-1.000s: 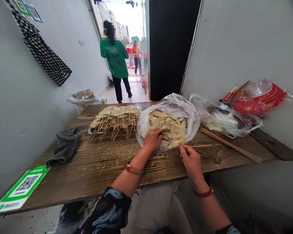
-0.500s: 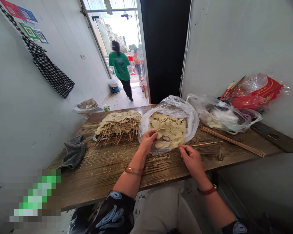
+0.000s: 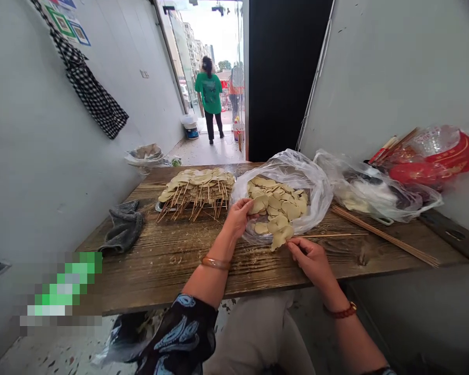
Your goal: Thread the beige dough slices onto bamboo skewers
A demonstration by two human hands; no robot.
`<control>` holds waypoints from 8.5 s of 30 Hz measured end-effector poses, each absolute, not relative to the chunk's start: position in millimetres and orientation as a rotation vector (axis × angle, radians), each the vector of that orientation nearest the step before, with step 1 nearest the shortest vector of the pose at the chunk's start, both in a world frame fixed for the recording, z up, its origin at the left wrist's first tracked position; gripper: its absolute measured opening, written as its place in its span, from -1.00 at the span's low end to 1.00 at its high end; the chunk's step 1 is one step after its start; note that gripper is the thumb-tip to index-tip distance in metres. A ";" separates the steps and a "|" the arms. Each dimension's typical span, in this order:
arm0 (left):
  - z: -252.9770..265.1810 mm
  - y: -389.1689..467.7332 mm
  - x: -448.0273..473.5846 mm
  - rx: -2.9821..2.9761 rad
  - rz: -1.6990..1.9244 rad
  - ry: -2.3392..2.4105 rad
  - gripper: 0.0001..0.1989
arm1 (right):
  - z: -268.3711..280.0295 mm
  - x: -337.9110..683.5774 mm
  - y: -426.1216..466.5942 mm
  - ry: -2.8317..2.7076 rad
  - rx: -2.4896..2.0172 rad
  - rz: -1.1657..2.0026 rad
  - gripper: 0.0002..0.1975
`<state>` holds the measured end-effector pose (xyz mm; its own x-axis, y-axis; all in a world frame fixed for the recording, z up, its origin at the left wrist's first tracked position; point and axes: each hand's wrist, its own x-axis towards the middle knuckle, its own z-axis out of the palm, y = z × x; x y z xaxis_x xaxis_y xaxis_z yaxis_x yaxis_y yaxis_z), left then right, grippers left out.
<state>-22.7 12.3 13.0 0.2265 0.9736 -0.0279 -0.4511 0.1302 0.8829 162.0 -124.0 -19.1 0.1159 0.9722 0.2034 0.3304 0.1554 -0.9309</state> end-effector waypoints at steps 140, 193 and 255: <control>16.8 8.5 -15.2 1.271 1.397 0.981 -0.89 | -26.4 159.7 -121.2 -1.673 -1.421 0.564 -0.70; 9.8 5.7 -11.1 0.987 1.309 0.835 -0.75 | -28.5 161.1 -123.6 -1.593 -1.440 0.634 -0.70; 14.2 8.8 -16.3 1.244 1.355 0.927 -0.91 | -27.9 162.3 -121.4 -1.597 -1.404 0.668 -0.69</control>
